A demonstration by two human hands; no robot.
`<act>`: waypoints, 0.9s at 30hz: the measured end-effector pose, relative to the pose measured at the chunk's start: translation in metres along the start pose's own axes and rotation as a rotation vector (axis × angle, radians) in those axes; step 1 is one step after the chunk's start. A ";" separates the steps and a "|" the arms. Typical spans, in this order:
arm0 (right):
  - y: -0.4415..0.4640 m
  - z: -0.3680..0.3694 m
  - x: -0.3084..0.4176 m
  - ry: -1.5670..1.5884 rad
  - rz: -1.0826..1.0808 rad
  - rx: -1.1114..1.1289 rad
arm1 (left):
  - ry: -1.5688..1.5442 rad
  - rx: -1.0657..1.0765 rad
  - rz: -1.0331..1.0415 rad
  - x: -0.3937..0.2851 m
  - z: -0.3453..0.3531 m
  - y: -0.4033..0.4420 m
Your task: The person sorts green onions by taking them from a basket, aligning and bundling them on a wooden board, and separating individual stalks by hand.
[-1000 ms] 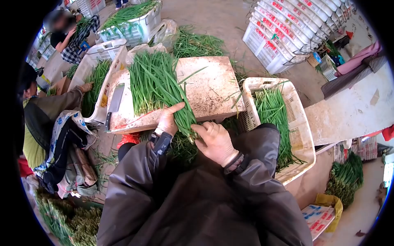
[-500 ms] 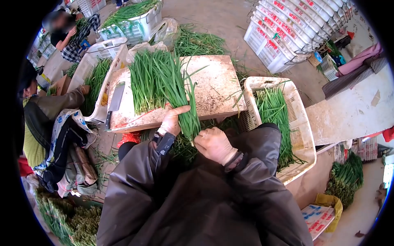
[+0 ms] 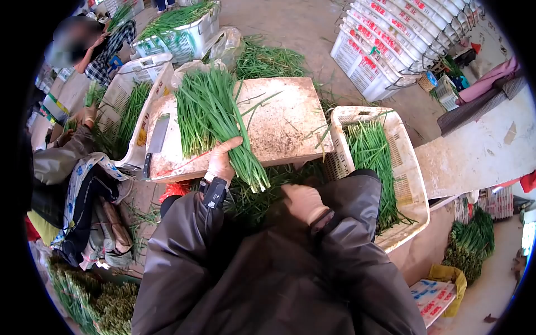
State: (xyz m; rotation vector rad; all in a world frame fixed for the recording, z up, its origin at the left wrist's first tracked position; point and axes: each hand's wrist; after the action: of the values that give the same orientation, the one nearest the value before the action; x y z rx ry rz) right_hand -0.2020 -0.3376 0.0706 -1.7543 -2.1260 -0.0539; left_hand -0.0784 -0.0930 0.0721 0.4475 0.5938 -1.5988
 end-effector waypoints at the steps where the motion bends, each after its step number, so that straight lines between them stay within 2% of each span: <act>1: 0.005 -0.002 -0.002 0.155 0.004 -0.025 | 0.002 0.005 -0.015 0.003 -0.002 0.001; 3: 0.015 -0.006 -0.005 0.463 0.011 -0.080 | 0.009 0.033 -0.031 0.009 -0.003 0.002; 4: 0.020 -0.007 -0.004 0.713 0.052 0.037 | 0.015 0.053 -0.032 0.013 -0.002 0.001; 7: 0.024 -0.008 0.026 1.239 -0.021 0.182 | 0.035 0.116 -0.035 0.023 -0.004 0.001; 11: 0.036 0.012 0.038 1.205 -0.044 0.191 | 0.064 0.097 -0.186 0.033 0.001 -0.009; 12: 0.035 0.018 0.040 1.344 0.090 0.260 | 0.066 0.078 -0.213 0.036 0.003 -0.011; 15: 0.034 0.025 0.033 1.571 0.271 0.457 | -0.003 0.052 -0.384 0.035 0.004 -0.011; 17: 0.031 0.024 0.031 1.690 0.301 0.469 | -0.022 0.021 -0.439 0.038 0.005 -0.009; 18: 0.029 0.021 0.030 1.750 0.316 0.472 | 0.002 0.088 -0.428 0.038 0.006 -0.009; 21: 0.031 0.025 0.020 1.882 0.421 0.485 | 0.160 0.044 -0.522 0.036 0.007 -0.009; 22: 0.032 0.026 0.017 1.888 0.440 0.483 | 0.236 0.049 -0.474 0.047 -0.004 -0.007; 27: 0.031 0.032 0.010 1.899 0.492 0.474 | 0.287 0.062 -0.502 0.041 -0.002 -0.021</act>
State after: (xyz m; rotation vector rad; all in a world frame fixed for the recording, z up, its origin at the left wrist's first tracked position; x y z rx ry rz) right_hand -0.1822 -0.3131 0.0376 -0.9236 -0.2666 -0.6736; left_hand -0.1038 -0.1230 0.0483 0.6141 0.9291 -2.0508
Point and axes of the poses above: each hand's wrist, its own y-axis towards the middle knuckle, its own z-axis out of the palm, x = y × z, and after that the axes turned 7 degrees about z, right-handed
